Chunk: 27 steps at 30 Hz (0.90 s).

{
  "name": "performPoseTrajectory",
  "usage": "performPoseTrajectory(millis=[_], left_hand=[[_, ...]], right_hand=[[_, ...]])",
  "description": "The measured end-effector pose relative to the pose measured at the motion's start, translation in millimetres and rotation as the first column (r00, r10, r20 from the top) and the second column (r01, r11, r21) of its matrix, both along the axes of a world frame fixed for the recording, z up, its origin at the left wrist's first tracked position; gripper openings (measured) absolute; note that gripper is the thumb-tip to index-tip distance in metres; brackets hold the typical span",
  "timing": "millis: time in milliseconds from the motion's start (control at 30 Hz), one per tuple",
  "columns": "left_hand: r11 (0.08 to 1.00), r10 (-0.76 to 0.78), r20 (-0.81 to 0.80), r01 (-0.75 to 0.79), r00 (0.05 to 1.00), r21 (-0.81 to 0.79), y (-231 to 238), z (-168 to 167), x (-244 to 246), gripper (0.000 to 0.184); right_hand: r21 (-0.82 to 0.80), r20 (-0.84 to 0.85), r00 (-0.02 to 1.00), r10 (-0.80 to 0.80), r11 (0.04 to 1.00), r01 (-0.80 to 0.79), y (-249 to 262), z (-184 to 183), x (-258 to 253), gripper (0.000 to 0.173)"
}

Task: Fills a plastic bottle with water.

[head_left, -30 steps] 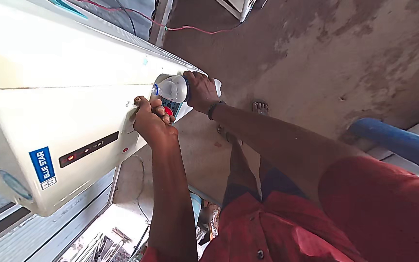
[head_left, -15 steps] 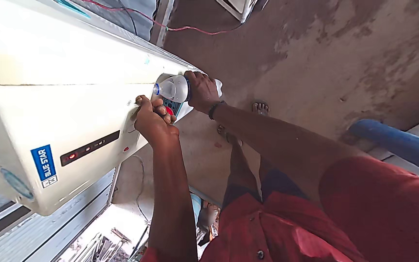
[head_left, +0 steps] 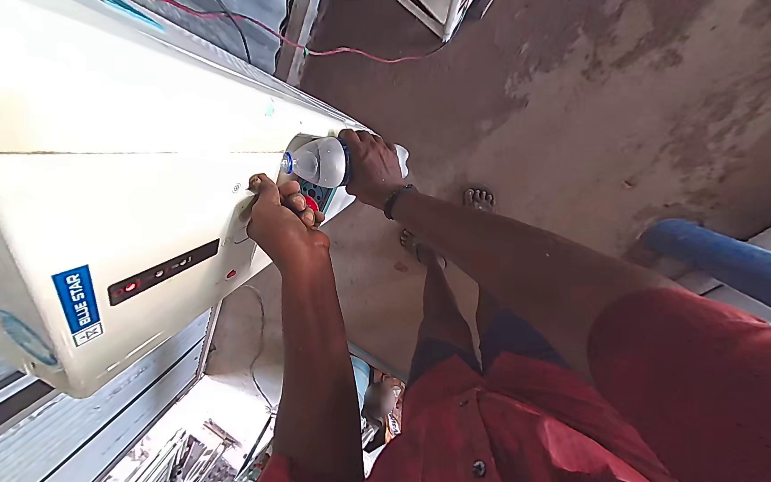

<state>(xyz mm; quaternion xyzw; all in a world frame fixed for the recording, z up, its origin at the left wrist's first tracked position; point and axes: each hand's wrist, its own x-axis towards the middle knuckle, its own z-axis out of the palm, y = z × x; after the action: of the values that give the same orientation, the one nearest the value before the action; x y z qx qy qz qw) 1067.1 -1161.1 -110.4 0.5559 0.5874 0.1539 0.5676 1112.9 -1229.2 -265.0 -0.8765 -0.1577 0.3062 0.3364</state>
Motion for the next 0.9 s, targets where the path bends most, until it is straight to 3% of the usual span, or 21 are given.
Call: performPoseTrajectory(millis=[900], left_hand=[[1.0, -0.001, 0.004, 0.001, 1.0, -0.004, -3.3, 0.9, -2.7, 0.044]], right_hand=[[-0.002, -0.034, 0.999, 0.008, 1.0, -0.008, -2.7, 8.1, 2.5, 0.075]])
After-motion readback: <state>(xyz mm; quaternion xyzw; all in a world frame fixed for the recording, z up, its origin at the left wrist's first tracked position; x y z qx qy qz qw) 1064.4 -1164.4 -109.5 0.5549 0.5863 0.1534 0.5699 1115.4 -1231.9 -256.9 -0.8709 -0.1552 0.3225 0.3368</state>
